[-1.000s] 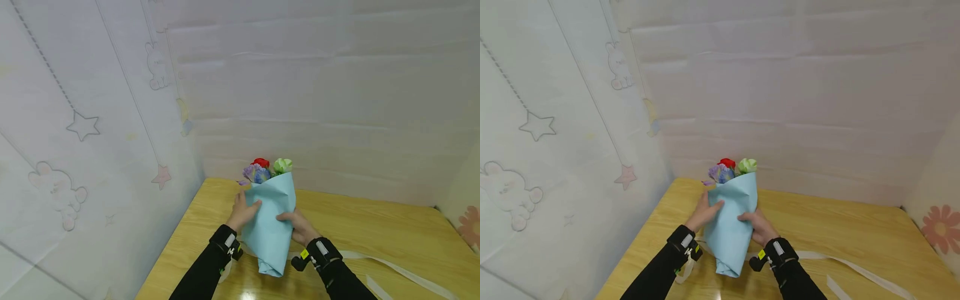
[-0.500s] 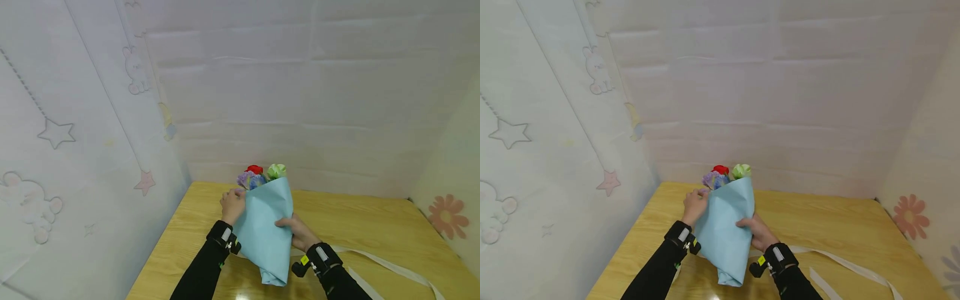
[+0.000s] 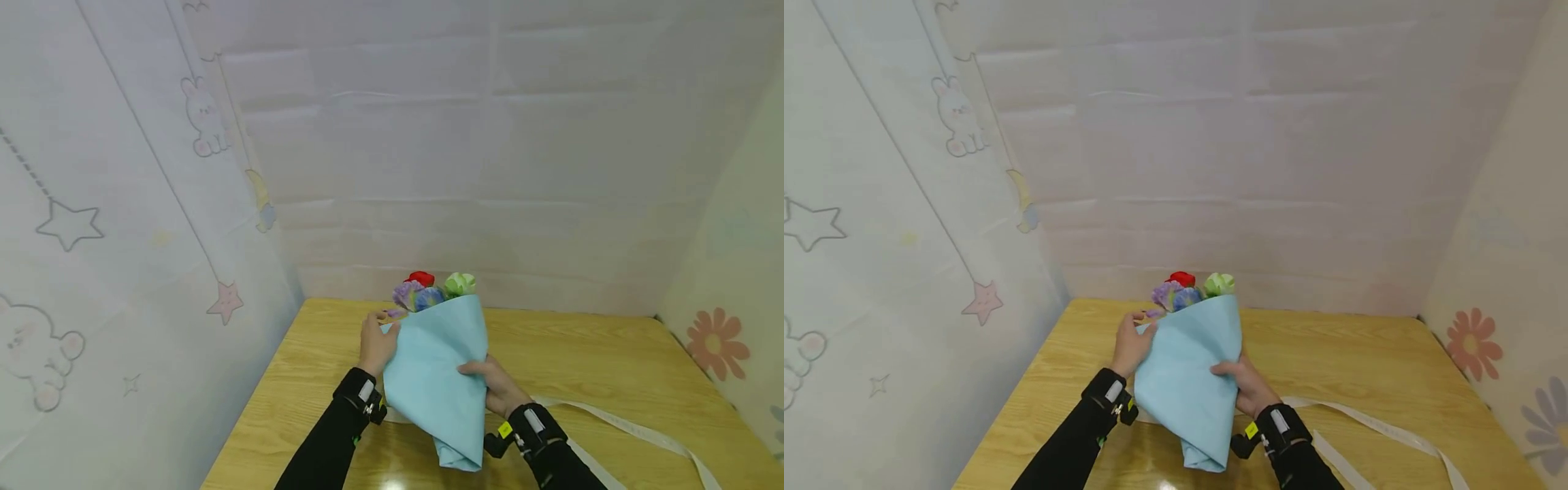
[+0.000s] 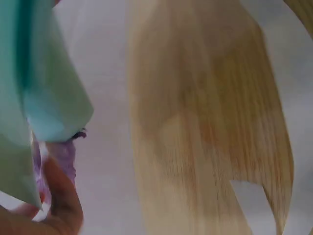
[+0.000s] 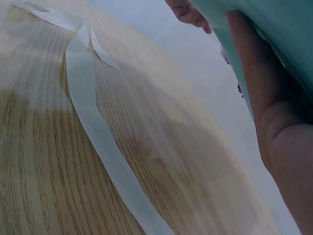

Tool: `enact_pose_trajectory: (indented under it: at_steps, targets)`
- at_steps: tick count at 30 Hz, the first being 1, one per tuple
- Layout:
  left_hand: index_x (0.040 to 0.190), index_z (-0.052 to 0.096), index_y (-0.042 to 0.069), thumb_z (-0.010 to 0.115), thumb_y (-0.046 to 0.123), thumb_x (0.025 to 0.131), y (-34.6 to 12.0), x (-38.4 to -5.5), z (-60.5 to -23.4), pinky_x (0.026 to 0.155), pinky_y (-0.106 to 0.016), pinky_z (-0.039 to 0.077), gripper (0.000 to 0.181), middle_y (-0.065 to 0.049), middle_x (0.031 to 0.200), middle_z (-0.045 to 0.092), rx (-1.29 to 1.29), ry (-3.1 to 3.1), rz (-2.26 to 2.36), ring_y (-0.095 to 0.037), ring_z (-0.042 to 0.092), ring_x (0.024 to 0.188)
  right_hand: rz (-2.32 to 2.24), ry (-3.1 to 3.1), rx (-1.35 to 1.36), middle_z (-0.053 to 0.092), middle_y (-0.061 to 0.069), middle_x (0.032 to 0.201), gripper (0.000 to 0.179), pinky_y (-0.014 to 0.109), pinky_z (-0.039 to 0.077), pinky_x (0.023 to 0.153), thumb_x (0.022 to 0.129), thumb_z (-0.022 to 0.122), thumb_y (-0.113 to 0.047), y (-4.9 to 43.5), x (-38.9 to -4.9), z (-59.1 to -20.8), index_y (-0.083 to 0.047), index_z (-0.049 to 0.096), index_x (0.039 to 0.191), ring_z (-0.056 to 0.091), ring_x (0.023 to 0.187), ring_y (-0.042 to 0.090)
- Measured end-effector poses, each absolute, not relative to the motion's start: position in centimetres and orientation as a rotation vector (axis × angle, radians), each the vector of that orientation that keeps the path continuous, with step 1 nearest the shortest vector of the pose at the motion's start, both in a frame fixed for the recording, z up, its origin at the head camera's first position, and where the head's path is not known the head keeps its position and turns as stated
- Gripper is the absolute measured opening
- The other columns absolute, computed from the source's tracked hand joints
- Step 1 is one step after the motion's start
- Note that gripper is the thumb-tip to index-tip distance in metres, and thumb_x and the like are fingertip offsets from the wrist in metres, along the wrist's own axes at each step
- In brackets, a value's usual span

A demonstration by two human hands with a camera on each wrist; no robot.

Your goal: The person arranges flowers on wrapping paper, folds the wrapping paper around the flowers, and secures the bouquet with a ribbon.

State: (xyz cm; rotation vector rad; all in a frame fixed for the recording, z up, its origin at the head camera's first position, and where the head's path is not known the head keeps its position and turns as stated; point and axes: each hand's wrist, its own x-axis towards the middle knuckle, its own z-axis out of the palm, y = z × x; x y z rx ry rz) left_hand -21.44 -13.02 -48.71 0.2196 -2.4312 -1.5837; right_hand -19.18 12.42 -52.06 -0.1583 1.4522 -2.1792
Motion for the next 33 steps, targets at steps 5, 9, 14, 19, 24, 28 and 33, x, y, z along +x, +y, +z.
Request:
enact_pose_trajectory:
  at_steps: [5,9,14,19,24,28,33]
  targets:
    - [0.142,0.045,0.0,0.066,0.025,0.102,-12.2,-22.0,-48.8,0.1,-0.055,0.044,0.051,-0.026,0.144,0.047,0.211,-2.303,-1.915,-0.043,0.054,0.123,-2.197,1.44,-0.135,0.043,0.01,0.134,0.068,0.05,0.047,0.1,0.091,0.059,-0.001,13.0,-19.1,-52.2,-0.017,0.021,0.146,0.052,0.12,0.028]
    - [0.139,0.048,-0.001,0.063,0.019,0.103,-12.0,-22.3,-49.1,0.102,-0.052,0.046,0.044,-0.025,0.144,0.046,0.319,-2.112,-2.291,-0.042,0.056,0.122,-2.218,1.403,-0.13,0.041,0.009,0.136,0.067,0.047,0.045,0.103,0.093,0.056,-0.001,13.5,-18.9,-52.4,-0.018,0.019,0.146,0.051,0.121,0.027]
    - [0.147,0.039,-0.002,0.063,0.024,0.103,-11.2,-21.2,-49.7,0.099,-0.056,0.045,0.056,-0.03,0.144,0.044,0.202,-2.373,-1.82,-0.046,0.052,0.126,-2.25,1.397,-0.113,0.041,0.007,0.135,0.063,0.043,0.044,0.104,0.095,0.055,0.0,14.0,-18.6,-52.7,-0.018,0.02,0.144,0.051,0.121,0.025]
    - [0.137,0.055,-0.001,0.073,0.024,0.096,-9.9,-19.1,-48.7,0.092,-0.054,0.047,0.052,-0.023,0.126,0.057,-0.118,-2.559,-0.805,-0.04,0.057,0.114,-2.248,1.516,-0.062,0.041,0.01,0.135,0.065,0.045,0.045,0.101,0.092,0.057,0.002,14.4,-18.6,-52.8,-0.016,0.022,0.144,0.052,0.12,0.027]
    - [0.15,0.044,-0.002,0.053,0.055,0.102,-7.0,-17.3,-47.9,0.107,-0.064,0.034,0.075,-0.031,0.145,0.047,-0.186,-2.813,-0.816,-0.05,0.042,0.135,-2.296,1.551,-0.053,0.044,0.011,0.134,0.064,0.045,0.047,0.1,0.091,0.06,0.002,14.1,-19.0,-52.7,-0.017,0.026,0.142,0.054,0.118,0.028]
    - [0.163,0.014,0.005,0.048,0.07,0.097,-5.2,-17.6,-49.1,0.113,-0.073,0.014,0.098,-0.033,0.164,0.01,0.014,-2.877,-1.137,-0.056,0.008,0.149,-2.284,1.46,-0.123,0.047,0.007,0.136,0.061,0.046,0.046,0.104,0.093,0.056,0.005,13.4,-18.9,-52.9,-0.016,0.026,0.143,0.055,0.123,0.026]
    - [0.165,0.014,0.016,0.054,0.071,0.093,-4.4,-18.3,-50.1,0.11,-0.077,0.016,0.099,-0.031,0.165,0.001,0.104,-2.799,-1.23,-0.06,0.001,0.147,-2.24,1.452,-0.155,0.046,0.004,0.139,0.065,0.044,0.046,0.105,0.094,0.054,0.004,12.9,-18.2,-53.3,-0.018,0.022,0.146,0.055,0.124,0.022]
